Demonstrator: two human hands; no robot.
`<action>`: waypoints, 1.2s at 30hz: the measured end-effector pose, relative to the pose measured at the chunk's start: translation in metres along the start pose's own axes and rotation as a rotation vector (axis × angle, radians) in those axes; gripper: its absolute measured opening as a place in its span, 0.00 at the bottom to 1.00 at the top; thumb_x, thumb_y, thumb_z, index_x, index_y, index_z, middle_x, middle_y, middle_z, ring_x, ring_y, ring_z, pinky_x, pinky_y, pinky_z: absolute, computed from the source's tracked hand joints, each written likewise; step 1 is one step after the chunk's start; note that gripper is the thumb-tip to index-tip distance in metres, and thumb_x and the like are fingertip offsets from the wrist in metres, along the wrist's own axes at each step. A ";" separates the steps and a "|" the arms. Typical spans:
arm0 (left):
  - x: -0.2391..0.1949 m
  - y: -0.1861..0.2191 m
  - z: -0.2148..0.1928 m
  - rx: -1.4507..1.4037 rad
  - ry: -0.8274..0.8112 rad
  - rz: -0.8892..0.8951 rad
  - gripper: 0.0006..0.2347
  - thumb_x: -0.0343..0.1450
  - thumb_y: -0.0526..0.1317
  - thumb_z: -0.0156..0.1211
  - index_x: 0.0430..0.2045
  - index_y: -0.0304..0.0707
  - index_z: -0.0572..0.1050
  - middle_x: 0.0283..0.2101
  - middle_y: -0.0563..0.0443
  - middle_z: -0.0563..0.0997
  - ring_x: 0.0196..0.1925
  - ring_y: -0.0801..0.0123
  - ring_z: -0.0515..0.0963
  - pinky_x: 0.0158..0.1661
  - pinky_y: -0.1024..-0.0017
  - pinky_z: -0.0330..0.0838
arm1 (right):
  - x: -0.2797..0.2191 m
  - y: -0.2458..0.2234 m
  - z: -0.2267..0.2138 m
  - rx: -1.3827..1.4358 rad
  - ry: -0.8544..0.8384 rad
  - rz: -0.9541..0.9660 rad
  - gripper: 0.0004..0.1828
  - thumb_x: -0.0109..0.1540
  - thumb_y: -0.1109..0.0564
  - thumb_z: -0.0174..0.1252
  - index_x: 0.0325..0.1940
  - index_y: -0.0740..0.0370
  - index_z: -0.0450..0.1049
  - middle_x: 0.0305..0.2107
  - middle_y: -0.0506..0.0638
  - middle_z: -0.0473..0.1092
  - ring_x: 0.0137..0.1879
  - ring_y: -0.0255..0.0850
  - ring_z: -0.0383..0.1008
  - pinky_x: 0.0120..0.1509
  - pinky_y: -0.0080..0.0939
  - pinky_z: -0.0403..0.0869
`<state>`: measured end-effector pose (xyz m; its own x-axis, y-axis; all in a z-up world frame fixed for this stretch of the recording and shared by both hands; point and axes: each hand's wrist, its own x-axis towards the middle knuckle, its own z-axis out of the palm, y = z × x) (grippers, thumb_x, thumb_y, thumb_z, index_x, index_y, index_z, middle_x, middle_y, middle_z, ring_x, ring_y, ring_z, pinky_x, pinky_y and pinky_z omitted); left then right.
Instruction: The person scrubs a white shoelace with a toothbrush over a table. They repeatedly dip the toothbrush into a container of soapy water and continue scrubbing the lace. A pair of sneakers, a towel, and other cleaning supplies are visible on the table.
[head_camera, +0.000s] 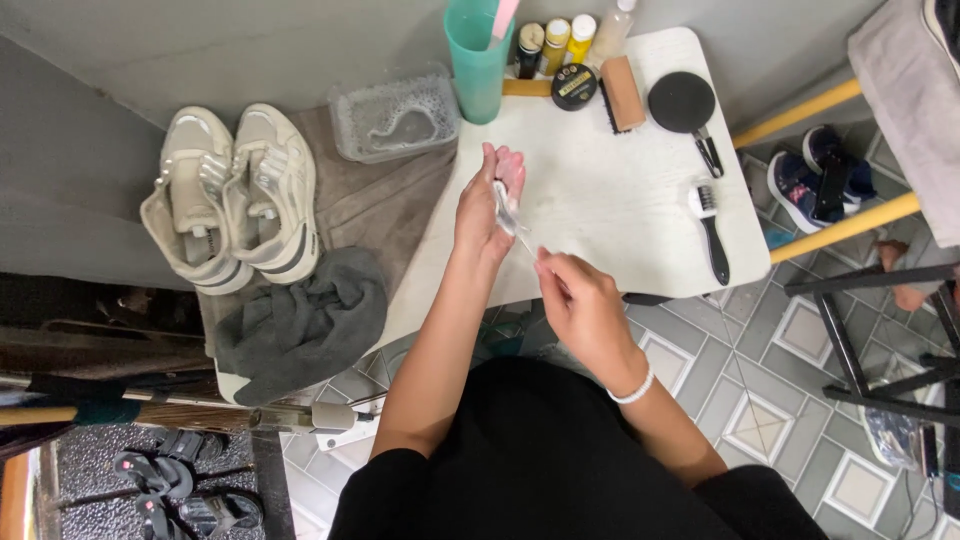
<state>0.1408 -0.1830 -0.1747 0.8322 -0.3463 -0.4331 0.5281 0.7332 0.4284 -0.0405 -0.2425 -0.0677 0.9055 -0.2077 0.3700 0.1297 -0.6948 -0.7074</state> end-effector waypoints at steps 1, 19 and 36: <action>-0.005 0.007 0.006 -0.002 -0.001 0.008 0.20 0.73 0.49 0.63 0.51 0.29 0.74 0.45 0.50 0.81 0.52 0.67 0.83 0.59 0.71 0.76 | 0.003 0.000 0.000 0.003 -0.002 -0.007 0.07 0.68 0.64 0.58 0.34 0.64 0.76 0.17 0.58 0.70 0.20 0.46 0.73 0.22 0.37 0.69; -0.023 0.044 0.022 -0.496 -0.122 -0.157 0.11 0.63 0.38 0.55 0.11 0.47 0.60 0.13 0.64 0.51 0.12 0.82 0.52 0.12 0.83 0.43 | -0.026 -0.005 0.030 0.039 0.205 -0.094 0.09 0.70 0.60 0.56 0.51 0.67 0.76 0.22 0.45 0.66 0.27 0.32 0.59 0.35 0.36 0.65; -0.025 -0.008 0.020 -0.414 -0.067 -0.243 0.17 0.77 0.47 0.58 0.16 0.51 0.67 0.17 0.59 0.70 0.16 0.79 0.69 0.18 0.85 0.65 | -0.029 0.003 0.023 0.007 0.179 -0.035 0.04 0.68 0.64 0.59 0.40 0.69 0.74 0.28 0.52 0.76 0.28 0.30 0.66 0.36 0.35 0.70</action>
<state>0.1193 -0.1920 -0.1519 0.7092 -0.5637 -0.4233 0.6085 0.7927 -0.0362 -0.0569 -0.2230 -0.0945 0.8142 -0.3032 0.4952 0.1633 -0.6988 -0.6965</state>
